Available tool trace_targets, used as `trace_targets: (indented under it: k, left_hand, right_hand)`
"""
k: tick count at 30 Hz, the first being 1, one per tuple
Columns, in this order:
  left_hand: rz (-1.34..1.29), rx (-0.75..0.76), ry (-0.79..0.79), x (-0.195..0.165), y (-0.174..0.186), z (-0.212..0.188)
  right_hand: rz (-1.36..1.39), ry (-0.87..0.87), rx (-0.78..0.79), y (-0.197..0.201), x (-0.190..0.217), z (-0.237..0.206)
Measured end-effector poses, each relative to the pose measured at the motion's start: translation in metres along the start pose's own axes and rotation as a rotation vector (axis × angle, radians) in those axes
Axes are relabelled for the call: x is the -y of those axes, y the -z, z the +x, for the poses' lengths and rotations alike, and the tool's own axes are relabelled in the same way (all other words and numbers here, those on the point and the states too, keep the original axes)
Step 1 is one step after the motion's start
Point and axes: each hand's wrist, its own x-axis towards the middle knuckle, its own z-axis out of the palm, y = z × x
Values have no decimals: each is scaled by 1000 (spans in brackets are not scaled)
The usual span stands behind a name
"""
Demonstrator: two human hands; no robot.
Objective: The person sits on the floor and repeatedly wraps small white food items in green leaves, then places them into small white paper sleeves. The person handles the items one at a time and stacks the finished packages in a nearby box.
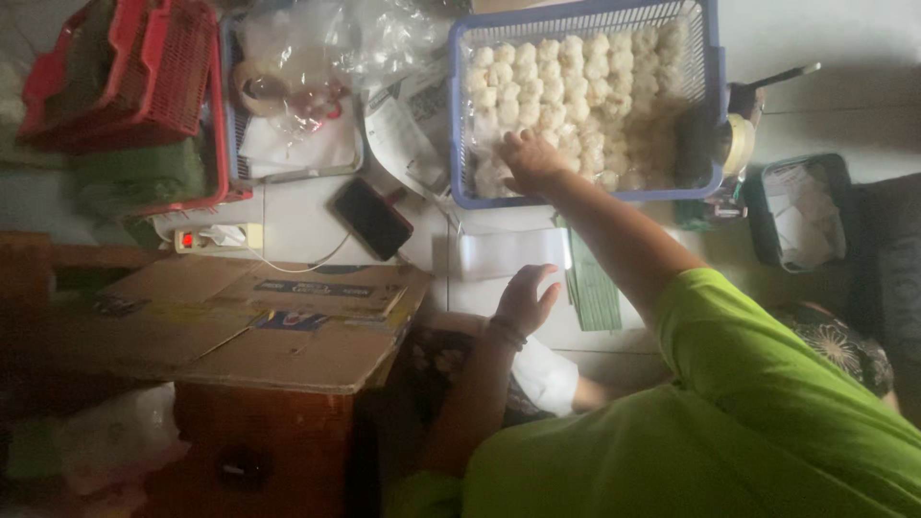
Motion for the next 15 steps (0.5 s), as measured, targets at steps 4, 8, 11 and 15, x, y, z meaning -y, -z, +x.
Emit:
trace_targets:
  k: [4,8,11,15]
  left_hand:
    - [24,24,12,-1,0,4]
    - [1,-32,-13,3,3,2]
    - [-74,-95,79,5,2,7]
    - [-473,-122,419,-4,1,22]
  right_hand:
    - [91,-97,-65,1,-6,5]
    - [917,-288,-153,16,-28,-14]
    - [1785,-148,-128,29,-43,-52]
    - [1901,-126,-164,45,-40,-115]
